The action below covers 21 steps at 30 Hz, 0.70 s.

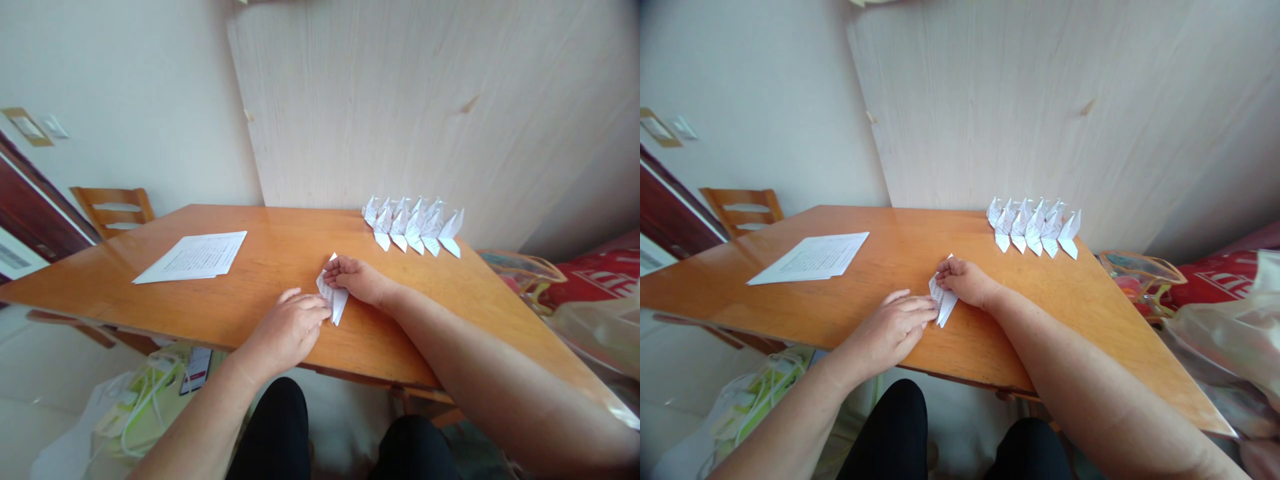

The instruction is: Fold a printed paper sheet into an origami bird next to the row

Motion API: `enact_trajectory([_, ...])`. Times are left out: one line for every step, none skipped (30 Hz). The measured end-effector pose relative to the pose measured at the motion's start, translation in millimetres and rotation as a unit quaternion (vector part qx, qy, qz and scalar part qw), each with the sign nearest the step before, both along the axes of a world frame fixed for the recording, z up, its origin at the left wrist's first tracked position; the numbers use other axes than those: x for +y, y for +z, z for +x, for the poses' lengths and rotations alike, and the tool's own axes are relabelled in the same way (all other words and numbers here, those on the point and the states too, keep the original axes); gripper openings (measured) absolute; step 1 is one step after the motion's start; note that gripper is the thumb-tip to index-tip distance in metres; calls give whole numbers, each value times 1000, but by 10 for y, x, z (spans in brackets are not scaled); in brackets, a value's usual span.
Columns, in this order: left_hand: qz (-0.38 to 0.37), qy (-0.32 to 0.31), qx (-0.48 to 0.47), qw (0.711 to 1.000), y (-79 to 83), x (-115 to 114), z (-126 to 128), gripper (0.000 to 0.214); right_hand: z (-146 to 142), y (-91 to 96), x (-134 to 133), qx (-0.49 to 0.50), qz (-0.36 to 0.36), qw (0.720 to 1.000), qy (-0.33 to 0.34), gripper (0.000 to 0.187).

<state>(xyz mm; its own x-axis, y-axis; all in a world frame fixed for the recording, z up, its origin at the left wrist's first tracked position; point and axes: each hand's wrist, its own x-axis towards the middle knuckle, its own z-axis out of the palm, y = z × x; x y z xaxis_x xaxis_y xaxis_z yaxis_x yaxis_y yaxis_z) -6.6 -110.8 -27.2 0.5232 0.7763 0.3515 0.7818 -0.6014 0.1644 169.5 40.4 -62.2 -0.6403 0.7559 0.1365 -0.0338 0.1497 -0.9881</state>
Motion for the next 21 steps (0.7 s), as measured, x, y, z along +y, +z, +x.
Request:
enact_trajectory([-2,-3,0,1000,1,-15,6,37,-1,1,-2,1,-1,1000,-2,27])
enact_trajectory([-3,-5,-1,1000,3,-29,12,37,-2,4,-5,0,-2,1000,-3,27])
enact_trajectory([-4,-7,-2,1000,3,-41,16,37,-2,7,-8,0,-4,1000,-3,27])
enact_trajectory([-5,-9,-4,1000,2,-51,18,37,-3,10,-11,1,-4,1000,-2,27])
enact_trajectory([-5,-10,-6,1000,0,-59,19,37,-2,13,-14,2,-5,1000,-1,27])
enact_trajectory([-5,-11,-9,1000,-4,-65,18,38,-1,16,-16,2,-4,1000,0,27])
enact_trajectory([-5,-11,-11,1000,-9,-68,16,38,1,18,-17,1,-2,1000,0,27])
enact_trajectory([-5,-12,-13,1000,-16,-70,13,38,3,19,-17,-1,0,1000,0,27])
enact_trajectory([-5,-12,-14,1000,-24,-70,11,38,5,19,-16,-4,2,1000,-1,27])
enact_trajectory([-5,-13,-16,1000,-30,-70,9,38,7,18,-15,-7,3,1000,-1,26])
enact_trajectory([-4,-13,-18,1000,-36,-69,8,38,8,16,-14,-9,5,1000,-1,26])
enact_trajectory([-3,-12,-20,1000,-40,-70,7,38,9,14,-12,-10,6,1000,0,25])
enact_trajectory([-2,-12,-22,1000,-42,-70,8,38,9,12,-11,-10,7,1000,0,25])
enact_trajectory([-2,-12,-24,1000,-41,-72,9,38,9,10,-10,-10,8,1000,0,25])
enact_trajectory([-2,-12,-25,1000,-38,-75,11,37,9,9,-9,-10,8,1000,0,25])
enact_trajectory([-3,-12,-26,1000,-34,-79,13,36,9,8,-9,-10,9,1000,0,26])
enact_trajectory([-4,-12,-26,1000,-28,-83,14,36,9,8,-9,-10,10,1000,0,26])
enact_trajectory([-5,-12,-25,1000,-23,-86,16,35,9,9,-11,-11,10,1000,0,26])
enact_trajectory([-7,-12,-25,1000,-18,-90,18,34,9,11,-12,-12,10,1000,0,26])
enact_trajectory([-8,-12,-25,1000,-15,-92,20,34,9,14,-14,-14,10,1000,0,26])
enact_trajectory([-9,-12,-25,1000,-14,-94,21,33,9,17,-17,-15,9,1000,0,26])
